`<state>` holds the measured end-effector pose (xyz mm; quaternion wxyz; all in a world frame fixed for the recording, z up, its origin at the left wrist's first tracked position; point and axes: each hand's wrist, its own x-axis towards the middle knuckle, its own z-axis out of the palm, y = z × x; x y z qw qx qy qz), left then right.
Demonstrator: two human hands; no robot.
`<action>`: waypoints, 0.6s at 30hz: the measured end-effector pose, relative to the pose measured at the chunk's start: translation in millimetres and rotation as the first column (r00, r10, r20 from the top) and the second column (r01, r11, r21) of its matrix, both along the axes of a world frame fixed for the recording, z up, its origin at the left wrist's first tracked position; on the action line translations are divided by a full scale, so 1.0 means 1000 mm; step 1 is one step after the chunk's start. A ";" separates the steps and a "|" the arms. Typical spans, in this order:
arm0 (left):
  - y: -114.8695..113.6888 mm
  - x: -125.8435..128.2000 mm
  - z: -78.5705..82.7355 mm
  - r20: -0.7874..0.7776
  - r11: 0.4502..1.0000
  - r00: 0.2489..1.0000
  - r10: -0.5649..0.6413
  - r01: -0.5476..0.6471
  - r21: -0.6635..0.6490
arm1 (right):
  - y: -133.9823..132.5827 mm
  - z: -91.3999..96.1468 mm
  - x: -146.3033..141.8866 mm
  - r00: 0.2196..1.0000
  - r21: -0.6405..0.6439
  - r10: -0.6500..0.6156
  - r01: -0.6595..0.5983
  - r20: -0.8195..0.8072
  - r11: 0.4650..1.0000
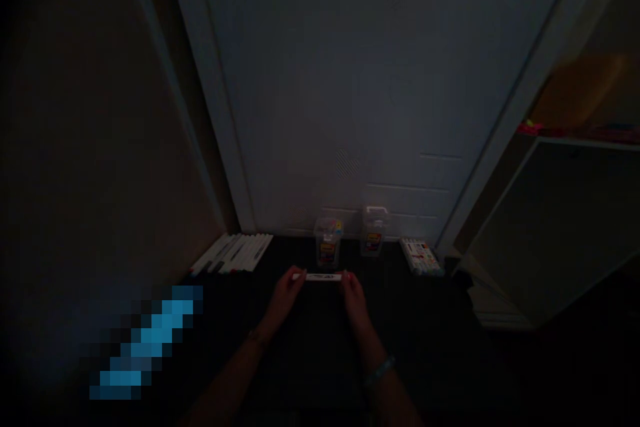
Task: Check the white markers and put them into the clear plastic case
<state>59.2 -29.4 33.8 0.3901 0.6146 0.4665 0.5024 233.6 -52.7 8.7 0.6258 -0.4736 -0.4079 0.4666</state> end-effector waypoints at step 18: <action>0.005 -0.003 -0.009 -0.095 1.000 0.995 0.017 -0.015 0.026 | 0.001 -0.001 0.000 1.000 0.018 -0.001 0.002 -0.026 1.000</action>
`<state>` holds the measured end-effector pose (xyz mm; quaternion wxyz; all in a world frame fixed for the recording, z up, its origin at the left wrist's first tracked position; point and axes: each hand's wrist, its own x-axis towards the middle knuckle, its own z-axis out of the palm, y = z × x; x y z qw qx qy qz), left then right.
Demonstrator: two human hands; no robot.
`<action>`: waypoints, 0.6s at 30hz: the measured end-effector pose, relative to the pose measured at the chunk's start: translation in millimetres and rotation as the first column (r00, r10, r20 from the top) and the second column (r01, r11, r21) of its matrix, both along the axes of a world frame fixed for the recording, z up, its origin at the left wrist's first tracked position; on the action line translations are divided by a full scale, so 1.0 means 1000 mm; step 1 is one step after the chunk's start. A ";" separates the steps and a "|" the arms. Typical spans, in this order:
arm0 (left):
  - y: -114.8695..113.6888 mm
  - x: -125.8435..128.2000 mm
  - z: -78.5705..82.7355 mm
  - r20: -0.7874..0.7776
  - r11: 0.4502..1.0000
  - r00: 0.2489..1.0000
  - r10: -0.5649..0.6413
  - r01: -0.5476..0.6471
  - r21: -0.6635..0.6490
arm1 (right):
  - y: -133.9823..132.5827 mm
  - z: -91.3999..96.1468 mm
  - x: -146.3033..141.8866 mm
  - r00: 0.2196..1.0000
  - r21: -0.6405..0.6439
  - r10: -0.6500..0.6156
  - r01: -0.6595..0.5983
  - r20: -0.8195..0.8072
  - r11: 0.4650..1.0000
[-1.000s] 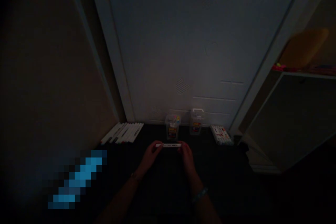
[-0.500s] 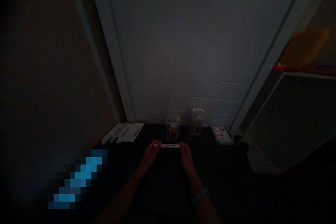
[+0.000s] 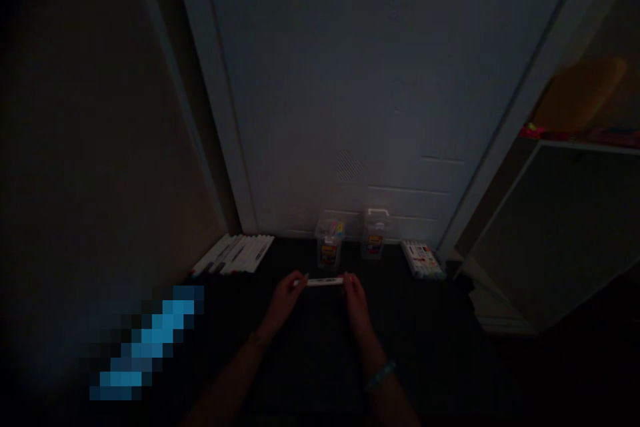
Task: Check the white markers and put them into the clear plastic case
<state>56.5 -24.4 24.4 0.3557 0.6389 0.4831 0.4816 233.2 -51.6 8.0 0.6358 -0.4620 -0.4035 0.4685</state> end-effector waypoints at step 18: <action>0.000 0.001 -0.003 -0.034 1.000 0.999 -0.022 0.021 -0.020 | -0.005 0.013 -0.006 0.999 0.011 0.000 -0.001 0.037 1.000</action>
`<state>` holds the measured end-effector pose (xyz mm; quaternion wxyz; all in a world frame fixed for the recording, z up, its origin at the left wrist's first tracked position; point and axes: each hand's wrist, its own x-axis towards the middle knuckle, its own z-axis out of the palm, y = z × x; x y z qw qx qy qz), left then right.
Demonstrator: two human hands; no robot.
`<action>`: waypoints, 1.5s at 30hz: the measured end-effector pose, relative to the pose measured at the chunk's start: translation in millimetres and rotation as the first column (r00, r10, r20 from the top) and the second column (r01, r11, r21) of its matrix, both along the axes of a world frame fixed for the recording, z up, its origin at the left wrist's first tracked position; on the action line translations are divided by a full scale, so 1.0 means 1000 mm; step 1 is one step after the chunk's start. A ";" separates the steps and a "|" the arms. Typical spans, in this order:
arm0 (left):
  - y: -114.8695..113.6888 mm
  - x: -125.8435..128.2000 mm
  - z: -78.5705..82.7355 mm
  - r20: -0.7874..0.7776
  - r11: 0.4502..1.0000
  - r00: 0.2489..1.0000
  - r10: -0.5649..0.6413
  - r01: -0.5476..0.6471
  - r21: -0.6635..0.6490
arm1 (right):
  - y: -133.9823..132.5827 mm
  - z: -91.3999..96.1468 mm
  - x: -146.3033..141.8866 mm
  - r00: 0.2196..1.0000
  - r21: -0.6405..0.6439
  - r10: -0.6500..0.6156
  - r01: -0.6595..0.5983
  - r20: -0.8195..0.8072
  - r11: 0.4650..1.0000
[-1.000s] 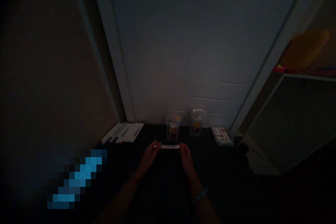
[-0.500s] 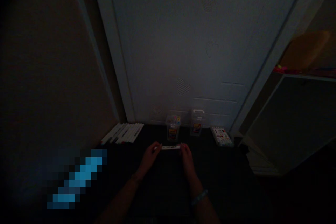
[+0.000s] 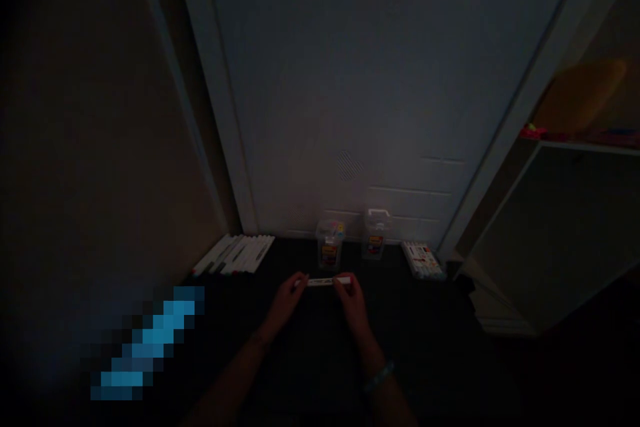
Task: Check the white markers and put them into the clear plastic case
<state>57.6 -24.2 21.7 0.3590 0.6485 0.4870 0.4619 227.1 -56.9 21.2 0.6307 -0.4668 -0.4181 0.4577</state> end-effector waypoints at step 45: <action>0.009 -0.010 -0.004 0.161 0.995 0.983 0.090 -0.081 -0.063 | -0.001 0.002 0.006 0.995 -0.016 -0.022 0.021 -0.098 1.000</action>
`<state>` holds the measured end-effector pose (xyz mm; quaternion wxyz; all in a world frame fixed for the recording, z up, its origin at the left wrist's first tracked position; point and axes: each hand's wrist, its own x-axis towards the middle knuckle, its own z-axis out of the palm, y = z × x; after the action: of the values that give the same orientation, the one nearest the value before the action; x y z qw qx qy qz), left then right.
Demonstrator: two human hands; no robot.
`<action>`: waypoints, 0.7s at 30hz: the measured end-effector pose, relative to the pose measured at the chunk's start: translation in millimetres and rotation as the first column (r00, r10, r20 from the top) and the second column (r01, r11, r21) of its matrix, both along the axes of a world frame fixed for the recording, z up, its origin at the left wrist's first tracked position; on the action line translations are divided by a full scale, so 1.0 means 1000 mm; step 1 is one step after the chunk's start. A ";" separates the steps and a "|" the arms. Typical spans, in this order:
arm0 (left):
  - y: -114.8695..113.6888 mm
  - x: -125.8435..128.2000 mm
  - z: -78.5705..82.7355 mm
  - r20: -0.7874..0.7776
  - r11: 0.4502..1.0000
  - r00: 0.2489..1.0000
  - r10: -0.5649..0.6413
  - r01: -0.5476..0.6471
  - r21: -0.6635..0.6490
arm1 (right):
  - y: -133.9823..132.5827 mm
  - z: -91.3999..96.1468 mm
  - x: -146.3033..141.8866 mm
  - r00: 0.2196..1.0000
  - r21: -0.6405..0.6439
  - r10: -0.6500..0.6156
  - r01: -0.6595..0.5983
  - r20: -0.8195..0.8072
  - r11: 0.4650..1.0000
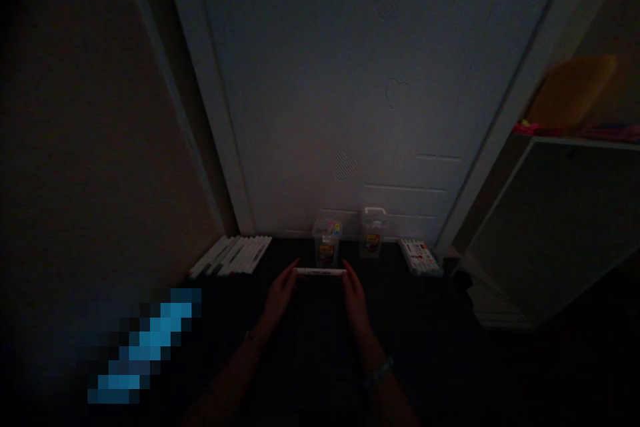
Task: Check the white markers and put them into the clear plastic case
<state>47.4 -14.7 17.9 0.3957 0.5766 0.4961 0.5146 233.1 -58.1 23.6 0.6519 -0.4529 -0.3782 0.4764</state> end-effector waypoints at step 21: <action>-0.004 0.003 0.006 -0.015 1.000 1.000 0.023 -0.023 0.013 | 0.015 -0.023 0.005 0.987 -0.058 -0.157 0.155 -0.041 0.986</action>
<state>50.9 -19.2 24.3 0.3825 0.5772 0.5024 0.5179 237.8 -43.0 0.7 0.6830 -0.4877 -0.3136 0.4442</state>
